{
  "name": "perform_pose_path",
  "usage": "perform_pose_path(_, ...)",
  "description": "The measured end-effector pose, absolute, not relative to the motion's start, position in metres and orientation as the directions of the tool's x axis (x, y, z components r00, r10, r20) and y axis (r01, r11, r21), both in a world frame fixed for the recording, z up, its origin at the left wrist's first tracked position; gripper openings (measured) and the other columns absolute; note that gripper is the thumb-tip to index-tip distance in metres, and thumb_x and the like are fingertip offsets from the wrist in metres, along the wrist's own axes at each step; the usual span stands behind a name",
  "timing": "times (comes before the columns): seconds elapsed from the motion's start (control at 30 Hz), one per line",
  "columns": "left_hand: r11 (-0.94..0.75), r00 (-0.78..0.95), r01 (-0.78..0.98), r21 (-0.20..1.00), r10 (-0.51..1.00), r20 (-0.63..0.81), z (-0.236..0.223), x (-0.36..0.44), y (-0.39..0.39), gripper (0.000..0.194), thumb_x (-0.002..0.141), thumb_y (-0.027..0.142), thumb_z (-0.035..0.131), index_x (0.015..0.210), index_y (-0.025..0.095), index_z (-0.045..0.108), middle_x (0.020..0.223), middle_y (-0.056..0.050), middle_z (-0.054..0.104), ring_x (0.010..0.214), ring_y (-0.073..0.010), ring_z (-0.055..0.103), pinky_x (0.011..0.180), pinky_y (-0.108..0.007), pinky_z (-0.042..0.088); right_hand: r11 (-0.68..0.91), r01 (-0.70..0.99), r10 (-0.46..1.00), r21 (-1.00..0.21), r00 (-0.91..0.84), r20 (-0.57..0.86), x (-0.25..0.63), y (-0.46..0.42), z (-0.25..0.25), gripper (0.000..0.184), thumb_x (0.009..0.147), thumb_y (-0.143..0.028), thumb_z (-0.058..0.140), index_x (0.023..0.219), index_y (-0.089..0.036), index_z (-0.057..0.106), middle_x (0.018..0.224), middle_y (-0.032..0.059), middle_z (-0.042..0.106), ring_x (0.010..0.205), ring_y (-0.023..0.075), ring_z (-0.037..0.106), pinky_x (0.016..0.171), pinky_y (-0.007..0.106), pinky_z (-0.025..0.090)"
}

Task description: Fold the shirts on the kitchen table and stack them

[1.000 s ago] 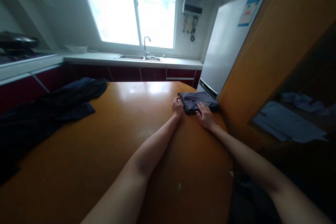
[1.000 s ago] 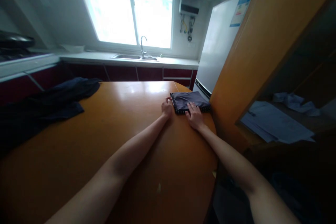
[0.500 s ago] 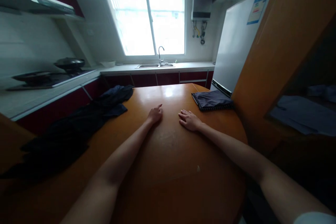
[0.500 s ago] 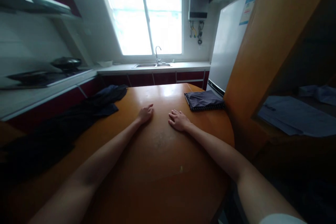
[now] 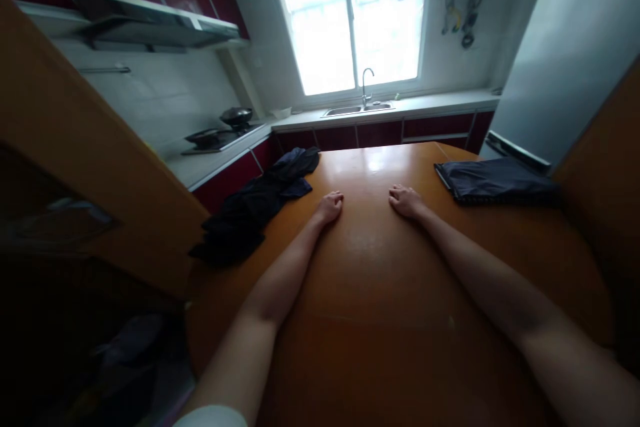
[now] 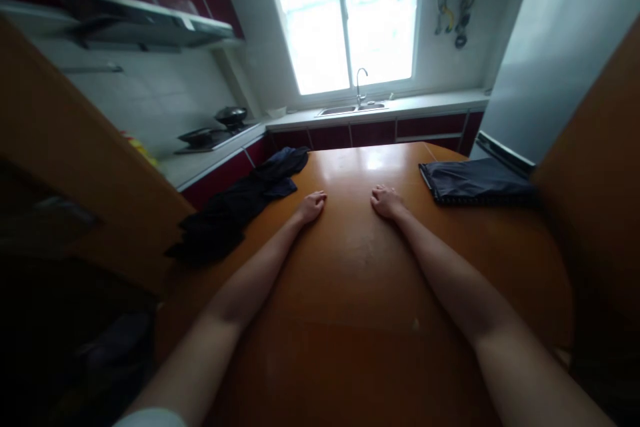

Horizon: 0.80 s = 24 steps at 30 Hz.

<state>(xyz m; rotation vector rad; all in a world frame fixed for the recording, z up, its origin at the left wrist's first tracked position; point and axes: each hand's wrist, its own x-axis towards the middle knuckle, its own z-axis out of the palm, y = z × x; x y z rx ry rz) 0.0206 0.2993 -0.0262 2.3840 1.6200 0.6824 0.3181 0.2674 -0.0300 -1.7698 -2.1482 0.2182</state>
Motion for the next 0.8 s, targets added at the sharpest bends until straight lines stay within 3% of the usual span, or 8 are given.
perform_pose_path(0.17,-0.435,0.36,0.829,0.351,0.896,0.259,-0.035,0.019,0.297,0.036,0.094,0.017,0.051,0.123,0.019,0.074,0.145,-0.006,0.061,0.137,-0.0184,0.054,0.118,-0.029,0.039,0.221,0.882,0.969,-0.416,-0.15,0.196,0.332,0.276,-0.043,0.043,0.097,-0.029,0.046,0.129,-0.017,0.071,0.153,0.0116,0.053,0.139,0.0301,0.052,0.115,0.042,0.042)
perform_pose_path(0.47,-0.476,0.391,0.798,0.369,0.875,0.284,-0.04,0.022,0.295,0.035,0.096,0.018,0.051,0.125,0.015,0.072,0.145,-0.011,0.061,0.135,-0.0225,0.056,0.118,-0.034,0.039,0.279,0.863,0.949,-0.421,-0.181,0.259,0.335,0.284,-0.057,0.041,0.093,-0.029,0.052,0.126,-0.018,0.074,0.149,0.0106,0.057,0.137,0.0307,0.055,0.114,0.041,0.044)
perform_pose_path(0.6,-0.505,0.427,0.771,0.388,0.862,0.273,-0.037,0.02,0.292,0.033,0.094,0.017,0.056,0.122,0.015,0.073,0.142,-0.011,0.063,0.132,-0.0203,0.058,0.116,-0.029,0.041,0.269,0.866,0.952,-0.422,-0.174,0.251,0.335,0.281,-0.054,0.04,0.094,-0.029,0.052,0.126,-0.018,0.074,0.149,0.0103,0.057,0.135,0.0305,0.056,0.114,0.041,0.044)
perform_pose_path(0.7,-0.499,0.427,0.762,0.412,0.866,0.259,-0.029,0.014,0.293,0.03,0.091,0.015,0.062,0.117,0.017,0.076,0.135,-0.006,0.068,0.125,-0.0172,0.063,0.11,-0.024,0.045,0.277,0.863,0.952,-0.423,-0.185,0.245,0.336,0.278,-0.054,0.041,0.094,-0.029,0.051,0.127,-0.017,0.073,0.15,0.0108,0.056,0.136,0.03,0.055,0.114,0.04,0.043)
perform_pose_path(0.8,-0.406,0.319,0.801,0.439,0.911,0.262,-0.008,-0.001,0.295,0.026,0.089,0.015,0.065,0.111,0.018,0.078,0.118,-0.004,0.076,0.108,-0.0168,0.07,0.098,-0.024,0.051,0.284,0.856,0.95,-0.432,-0.189,0.25,0.337,0.277,-0.055,0.04,0.094,-0.03,0.052,0.126,-0.019,0.073,0.149,0.01,0.057,0.135,0.03,0.056,0.114,0.041,0.044)
